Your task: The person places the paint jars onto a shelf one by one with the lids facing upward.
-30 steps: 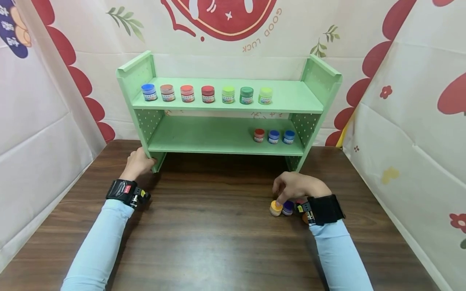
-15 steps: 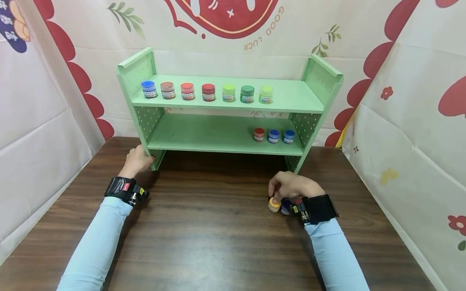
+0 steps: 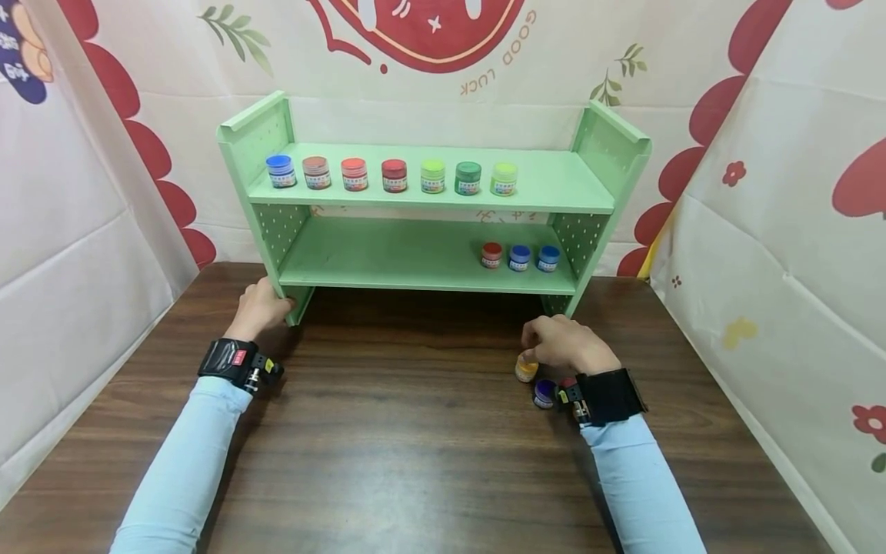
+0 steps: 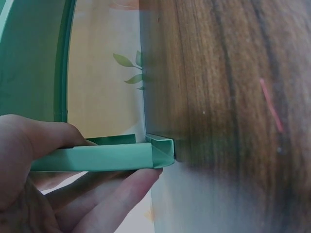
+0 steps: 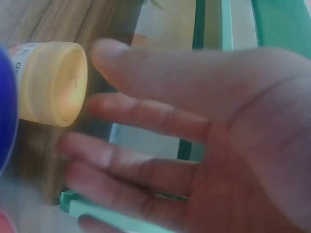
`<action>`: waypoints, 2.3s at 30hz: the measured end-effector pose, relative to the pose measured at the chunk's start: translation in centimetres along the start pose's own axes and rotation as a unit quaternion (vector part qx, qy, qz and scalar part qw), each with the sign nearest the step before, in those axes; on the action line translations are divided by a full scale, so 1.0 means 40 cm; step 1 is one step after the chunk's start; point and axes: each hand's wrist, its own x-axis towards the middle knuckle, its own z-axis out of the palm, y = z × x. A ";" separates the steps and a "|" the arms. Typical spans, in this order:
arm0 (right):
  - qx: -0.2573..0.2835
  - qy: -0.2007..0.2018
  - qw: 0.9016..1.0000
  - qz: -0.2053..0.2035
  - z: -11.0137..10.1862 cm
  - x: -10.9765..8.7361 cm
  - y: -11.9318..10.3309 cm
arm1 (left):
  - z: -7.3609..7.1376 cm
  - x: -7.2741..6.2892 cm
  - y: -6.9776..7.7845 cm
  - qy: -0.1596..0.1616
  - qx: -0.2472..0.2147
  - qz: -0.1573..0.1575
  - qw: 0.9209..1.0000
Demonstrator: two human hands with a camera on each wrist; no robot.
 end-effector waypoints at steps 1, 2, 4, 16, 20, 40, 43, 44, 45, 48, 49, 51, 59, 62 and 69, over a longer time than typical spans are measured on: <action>-0.006 -0.005 1.000 0.008 -0.001 0.000 -0.002 | 0.000 0.000 0.000 0.001 0.000 0.001 1.000; -0.012 -0.009 1.000 0.015 -0.001 0.001 -0.004 | 0.000 0.000 -0.001 0.002 0.000 0.001 1.000; -0.018 -0.016 0.999 0.023 0.002 0.003 -0.008 | -0.001 0.000 -0.001 0.003 0.000 0.002 1.000; -0.013 0.028 1.000 -0.004 0.019 0.014 -0.005 | 0.002 -0.003 -0.003 0.006 0.006 0.003 1.000; -0.018 0.029 0.999 -0.002 0.019 0.015 0.000 | -0.001 -0.003 0.001 0.007 0.004 0.003 1.000; -0.020 0.030 0.999 -0.023 0.017 0.016 0.013 | 0.001 -0.001 0.002 0.009 0.004 0.002 1.000; -0.023 0.034 0.999 -0.024 0.016 0.017 0.012 | 0.000 0.000 0.003 0.010 0.003 0.001 1.000; -0.021 0.033 0.999 -0.025 0.016 0.017 0.012 | -0.001 0.000 0.003 0.010 0.004 0.001 1.000; -0.020 0.033 0.999 -0.024 0.016 0.018 0.011 | -0.001 0.000 0.003 0.010 0.004 0.000 1.000; -0.016 0.032 0.999 -0.024 0.018 0.020 0.013 | -0.002 -0.001 0.002 0.006 0.001 -0.003 1.000; -0.016 0.032 0.999 -0.024 0.019 0.020 0.014 | 0.000 0.000 0.000 0.009 -0.002 -0.005 1.000; -0.016 0.032 0.999 -0.024 0.020 0.021 0.015 | 0.002 0.001 -0.001 0.009 -0.004 -0.004 1.000; -0.006 0.036 0.999 -0.027 0.024 0.019 0.017 | 0.004 -0.001 -0.003 0.005 0.003 -0.003 1.000; -0.004 0.041 0.999 -0.036 0.023 0.017 0.014 | 0.005 0.000 -0.004 0.009 0.005 0.000 1.000; -0.016 0.070 0.995 -0.067 0.000 0.008 -0.019 | 0.004 0.002 0.003 0.010 0.002 0.000 1.000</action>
